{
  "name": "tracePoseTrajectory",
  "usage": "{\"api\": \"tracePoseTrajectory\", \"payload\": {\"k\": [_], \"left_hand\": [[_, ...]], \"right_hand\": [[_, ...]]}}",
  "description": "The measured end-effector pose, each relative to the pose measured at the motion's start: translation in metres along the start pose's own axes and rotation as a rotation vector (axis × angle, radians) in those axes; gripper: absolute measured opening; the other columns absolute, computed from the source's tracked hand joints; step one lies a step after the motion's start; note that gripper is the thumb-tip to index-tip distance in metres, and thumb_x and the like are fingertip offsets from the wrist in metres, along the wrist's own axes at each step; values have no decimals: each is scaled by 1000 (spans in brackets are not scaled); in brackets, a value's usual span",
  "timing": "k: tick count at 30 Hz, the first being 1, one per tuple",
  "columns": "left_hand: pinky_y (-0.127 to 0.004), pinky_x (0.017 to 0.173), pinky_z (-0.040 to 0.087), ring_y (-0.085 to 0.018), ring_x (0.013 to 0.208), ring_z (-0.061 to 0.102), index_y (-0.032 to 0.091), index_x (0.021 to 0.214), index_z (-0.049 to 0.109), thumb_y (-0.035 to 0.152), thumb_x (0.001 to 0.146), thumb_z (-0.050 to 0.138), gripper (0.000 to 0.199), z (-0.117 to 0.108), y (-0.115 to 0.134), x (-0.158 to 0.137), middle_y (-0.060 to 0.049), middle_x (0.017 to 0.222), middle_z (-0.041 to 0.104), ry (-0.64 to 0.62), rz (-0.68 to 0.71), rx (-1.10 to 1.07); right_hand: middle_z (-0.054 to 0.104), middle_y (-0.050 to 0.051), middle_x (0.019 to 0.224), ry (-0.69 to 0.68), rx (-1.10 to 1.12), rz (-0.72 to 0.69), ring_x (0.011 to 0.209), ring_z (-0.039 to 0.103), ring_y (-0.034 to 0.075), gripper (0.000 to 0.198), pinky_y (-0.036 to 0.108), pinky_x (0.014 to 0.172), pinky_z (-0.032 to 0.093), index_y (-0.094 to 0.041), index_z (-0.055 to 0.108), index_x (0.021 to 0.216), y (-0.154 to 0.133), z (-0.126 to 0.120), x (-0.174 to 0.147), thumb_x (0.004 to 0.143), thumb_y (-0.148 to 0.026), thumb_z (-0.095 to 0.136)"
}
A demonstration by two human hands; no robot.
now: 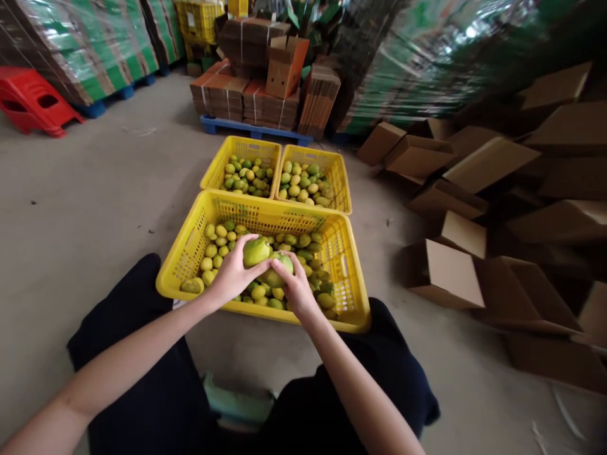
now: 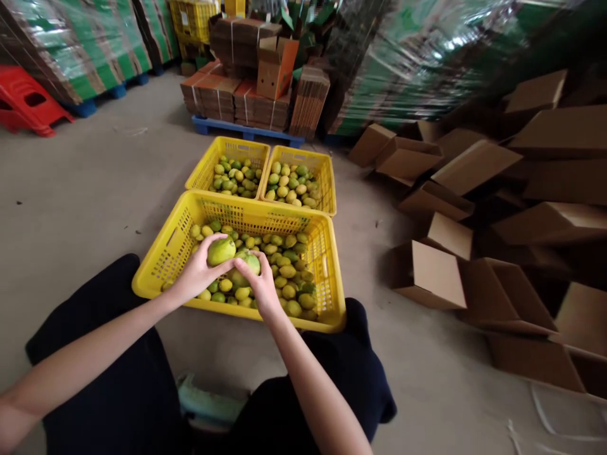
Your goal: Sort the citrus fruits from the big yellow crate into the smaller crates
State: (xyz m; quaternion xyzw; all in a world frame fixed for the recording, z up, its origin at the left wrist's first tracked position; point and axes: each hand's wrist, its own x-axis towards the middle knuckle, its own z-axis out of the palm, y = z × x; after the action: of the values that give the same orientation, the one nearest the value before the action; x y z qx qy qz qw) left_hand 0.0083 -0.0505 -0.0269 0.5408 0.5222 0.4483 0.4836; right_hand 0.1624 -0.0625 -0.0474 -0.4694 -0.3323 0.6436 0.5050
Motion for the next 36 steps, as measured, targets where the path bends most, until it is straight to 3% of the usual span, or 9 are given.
{"api": "tracePoseTrajectory", "payload": {"k": [4, 7, 11, 18, 21, 24, 29, 32, 36], "left_hand": [[-29, 71, 54, -19, 82, 65, 20, 98, 58, 50, 73, 74, 42, 0, -4, 3, -3, 90, 67, -23, -48, -120], [-26, 66, 52, -18, 81, 63, 18, 92, 61, 55, 77, 66, 40, 0, -3, 5, -3, 86, 67, 33, -107, -377], [-24, 64, 52, -17, 80, 64, 17, 100, 63, 52, 82, 62, 39, 2, 4, 6, -5, 90, 69, 13, -318, -715], [-34, 88, 57, -20, 90, 68, 12, 122, 59, 32, 95, 47, 35, -9, 17, 20, -12, 102, 70, -99, -477, -1010], [-28, 79, 60, -19, 90, 69, 14, 121, 59, 33, 96, 45, 34, -16, 21, 23, -11, 101, 69, -69, -503, -1084], [-16, 57, 56, -12, 71, 66, 14, 112, 61, 39, 94, 49, 33, -18, 21, 25, -8, 85, 67, -72, -596, -1115], [-11, 27, 28, -2, 32, 40, 11, 91, 61, 53, 99, 34, 51, -16, 14, 27, -3, 66, 61, -208, -757, -1014], [-13, 26, 22, -2, 28, 35, 11, 88, 61, 59, 98, 28, 59, -14, 11, 26, -2, 63, 60, -352, -783, -977], [-15, 27, 21, -2, 29, 36, 13, 90, 62, 60, 96, 35, 54, -14, 10, 25, -1, 67, 61, -444, -719, -976]], "right_hand": [[66, -2, 72, -86, 258, 160, 61, 64, 18, 41, 25, 44, 47, -22, 59, 81, -5, 2, 3, 60, -50, 81], [68, 3, 66, -197, 382, 284, 57, 64, 19, 40, 24, 36, 42, -20, 64, 76, -13, 1, 5, 62, -56, 74], [71, 4, 68, -146, 427, 275, 67, 69, 21, 36, 33, 57, 58, -21, 67, 72, -15, -1, 7, 72, -57, 67], [74, 2, 78, 5, 489, 182, 73, 69, 22, 35, 38, 70, 61, -24, 67, 83, -8, -20, 22, 77, -59, 67], [74, 1, 85, 19, 473, 95, 83, 70, 22, 27, 41, 82, 60, -26, 67, 89, -8, -27, 26, 80, -52, 66], [74, 4, 92, 18, 515, 93, 96, 70, 24, 31, 42, 90, 58, -24, 67, 93, -13, -28, 22, 81, -52, 64], [74, 7, 84, -65, 512, 212, 73, 69, 21, 46, 33, 61, 60, -20, 66, 94, -26, -23, 14, 78, -63, 63], [71, 6, 73, -122, 449, 250, 49, 58, 16, 44, 24, 34, 42, -20, 65, 85, -27, -20, 13, 77, -63, 61], [70, 5, 67, -194, 403, 340, 39, 51, 12, 43, 21, 27, 29, -19, 62, 77, -24, -14, 12, 77, -62, 57]]}}
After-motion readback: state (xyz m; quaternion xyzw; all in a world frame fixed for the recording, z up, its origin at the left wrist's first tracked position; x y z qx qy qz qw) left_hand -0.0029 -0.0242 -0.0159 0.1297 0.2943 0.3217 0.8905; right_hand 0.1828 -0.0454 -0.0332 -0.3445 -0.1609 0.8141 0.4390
